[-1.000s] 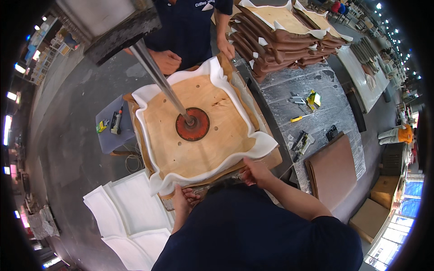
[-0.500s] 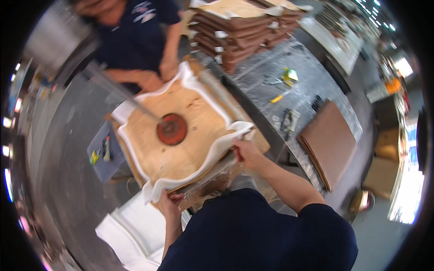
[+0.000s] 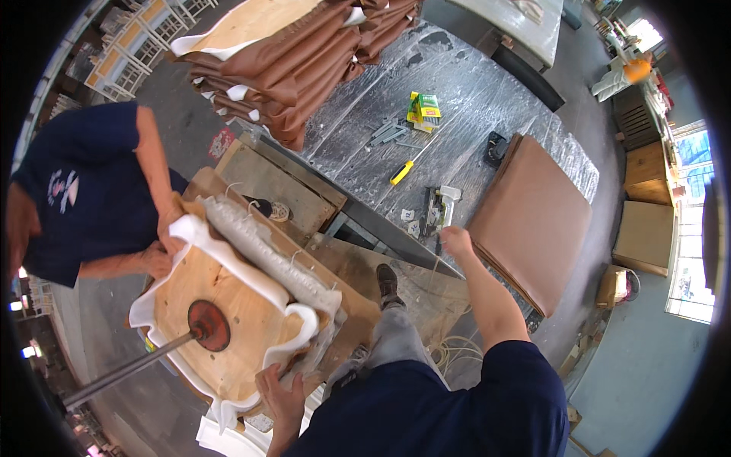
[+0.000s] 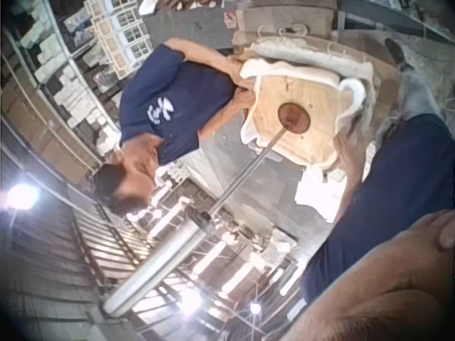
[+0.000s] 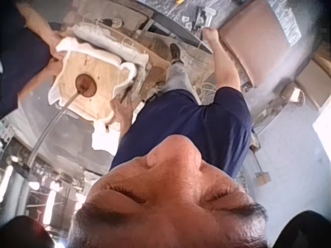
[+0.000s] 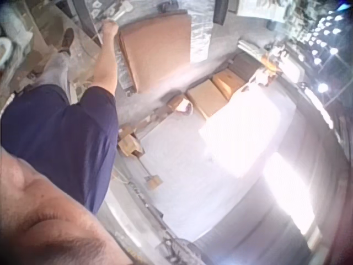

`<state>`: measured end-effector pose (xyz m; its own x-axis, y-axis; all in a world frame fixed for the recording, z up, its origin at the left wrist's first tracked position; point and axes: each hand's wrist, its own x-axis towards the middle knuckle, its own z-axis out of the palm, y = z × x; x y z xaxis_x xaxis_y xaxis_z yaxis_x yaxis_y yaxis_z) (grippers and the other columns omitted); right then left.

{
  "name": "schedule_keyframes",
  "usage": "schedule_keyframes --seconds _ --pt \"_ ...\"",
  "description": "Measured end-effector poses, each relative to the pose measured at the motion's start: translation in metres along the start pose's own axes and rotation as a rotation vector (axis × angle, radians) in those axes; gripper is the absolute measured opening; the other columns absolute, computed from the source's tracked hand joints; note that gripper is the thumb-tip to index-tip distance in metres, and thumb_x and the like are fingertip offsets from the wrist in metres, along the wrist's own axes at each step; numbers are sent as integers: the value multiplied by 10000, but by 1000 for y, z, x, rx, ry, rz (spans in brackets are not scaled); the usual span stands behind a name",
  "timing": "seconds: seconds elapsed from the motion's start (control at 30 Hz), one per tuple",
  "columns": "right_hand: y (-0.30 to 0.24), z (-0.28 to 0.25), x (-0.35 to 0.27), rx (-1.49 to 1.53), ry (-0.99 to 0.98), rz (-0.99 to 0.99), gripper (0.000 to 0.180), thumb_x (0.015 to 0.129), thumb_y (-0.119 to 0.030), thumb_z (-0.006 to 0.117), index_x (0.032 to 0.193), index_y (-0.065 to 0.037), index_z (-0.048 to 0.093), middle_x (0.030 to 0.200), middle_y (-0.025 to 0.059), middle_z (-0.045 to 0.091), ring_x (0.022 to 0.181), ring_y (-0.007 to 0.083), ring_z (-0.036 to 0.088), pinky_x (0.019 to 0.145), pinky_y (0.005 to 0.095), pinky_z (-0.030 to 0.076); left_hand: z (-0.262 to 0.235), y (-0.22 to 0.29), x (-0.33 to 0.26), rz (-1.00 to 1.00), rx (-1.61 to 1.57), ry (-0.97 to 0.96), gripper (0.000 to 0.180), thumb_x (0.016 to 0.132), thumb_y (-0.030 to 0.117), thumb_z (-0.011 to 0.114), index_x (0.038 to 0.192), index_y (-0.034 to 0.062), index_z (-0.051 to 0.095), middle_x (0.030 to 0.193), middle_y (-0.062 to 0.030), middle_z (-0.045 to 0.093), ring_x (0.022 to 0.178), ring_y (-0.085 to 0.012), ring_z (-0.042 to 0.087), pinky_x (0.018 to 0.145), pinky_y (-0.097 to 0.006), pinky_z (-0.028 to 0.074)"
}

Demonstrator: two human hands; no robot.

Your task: The person places a white fabric cover over a chair seat, aligns it, and uses a staple gun to secure the fabric around the edges. A coworker assists by holding the seat and applying glue. The process is repeated for multiple seats.

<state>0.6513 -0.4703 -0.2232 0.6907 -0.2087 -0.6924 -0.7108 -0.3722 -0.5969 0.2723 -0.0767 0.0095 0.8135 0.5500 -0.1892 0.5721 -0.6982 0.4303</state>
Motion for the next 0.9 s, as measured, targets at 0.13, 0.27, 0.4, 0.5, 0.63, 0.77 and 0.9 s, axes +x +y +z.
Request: schedule_keyframes --seconds 0.13,0.27,0.4,0.5,0.63,0.77,0.9 --pt "18 -10 106 -559 311 -126 685 840 -461 856 1390 -64 757 1283 196 810 1213 354 770 1083 464 579 1 9 7 61 170 -72 329 886 198 859 1129 36 708 1109 -172 647 1083 -402 593 980 -553 461" --pt "30 -11 171 -772 251 11 660 893 -533 826 1375 -88 759 1198 168 832 1110 326 798 971 465 608 7 21 25 61 266 -65 248 872 186 837 1094 93 775 1082 -175 651 1089 -418 615 957 -557 458" --pt "37 -20 176 -147 268 -163 515 868 -315 865 1248 21 775 1136 179 817 1041 315 775 939 459 584 19 5 39 49 221 -60 228 904 150 803 1128 118 769 1101 -115 644 1069 -369 618 924 -519 459" --pt "26 17 142 -82 277 -183 574 815 -187 853 1297 77 687 1235 213 764 1122 298 724 1009 426 544 -8 11 16 6 256 -5 204 916 152 804 1114 114 773 1089 -94 639 1028 -339 615 913 -492 452" --pt "14 21 71 -181 320 -332 541 786 -93 815 1272 67 641 1180 175 721 1085 288 684 1046 399 514 -17 -18 9 113 158 71 182 914 148 820 1090 115 785 1060 -75 642 994 -314 617 902 -472 447" --pt "21 12 -49 191 253 -732 360 882 -125 831 1168 -5 647 996 76 681 874 190 632 828 374 521 -2 -51 19 287 11 83 151 922 202 827 1037 121 773 1032 -71 642 994 -308 618 905 -470 443" --pt "25 22 -203 349 110 -665 205 1030 -185 808 1114 -44 686 910 24 665 813 150 613 773 345 495 7 -59 27 459 12 76 225 962 334 796 973 113 752 996 -73 639 1026 -309 622 923 -468 457"
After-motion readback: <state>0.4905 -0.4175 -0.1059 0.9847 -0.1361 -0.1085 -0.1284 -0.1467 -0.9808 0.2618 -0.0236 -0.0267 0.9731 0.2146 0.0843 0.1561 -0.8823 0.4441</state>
